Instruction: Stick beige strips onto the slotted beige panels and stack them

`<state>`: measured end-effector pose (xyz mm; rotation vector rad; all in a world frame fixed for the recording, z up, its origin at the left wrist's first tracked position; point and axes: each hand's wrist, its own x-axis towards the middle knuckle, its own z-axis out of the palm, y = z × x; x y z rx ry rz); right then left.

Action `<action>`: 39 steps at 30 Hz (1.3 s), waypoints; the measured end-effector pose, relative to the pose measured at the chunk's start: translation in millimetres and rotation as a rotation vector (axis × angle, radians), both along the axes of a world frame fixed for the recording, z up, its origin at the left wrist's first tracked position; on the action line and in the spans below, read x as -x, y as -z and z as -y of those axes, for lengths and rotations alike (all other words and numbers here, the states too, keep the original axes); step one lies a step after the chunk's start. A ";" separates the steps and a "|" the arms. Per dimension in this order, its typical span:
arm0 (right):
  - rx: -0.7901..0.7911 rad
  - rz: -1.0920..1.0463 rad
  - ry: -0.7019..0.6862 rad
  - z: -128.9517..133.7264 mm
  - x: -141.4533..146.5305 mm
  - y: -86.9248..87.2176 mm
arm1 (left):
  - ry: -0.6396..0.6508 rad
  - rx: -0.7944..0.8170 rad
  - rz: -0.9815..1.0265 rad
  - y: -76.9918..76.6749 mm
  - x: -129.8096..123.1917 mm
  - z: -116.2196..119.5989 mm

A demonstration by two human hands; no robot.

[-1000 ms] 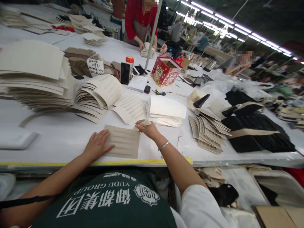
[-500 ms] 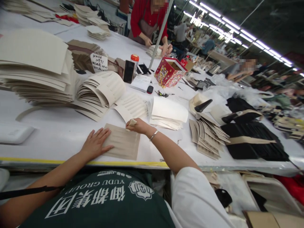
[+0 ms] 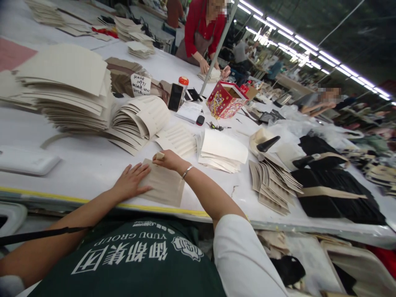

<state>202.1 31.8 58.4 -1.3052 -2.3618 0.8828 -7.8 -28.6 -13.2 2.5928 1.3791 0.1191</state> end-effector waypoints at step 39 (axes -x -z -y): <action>0.032 0.024 0.066 53.7 -55.8 -2.0 | 0.028 0.016 -0.013 3.0 -2.1 -4.9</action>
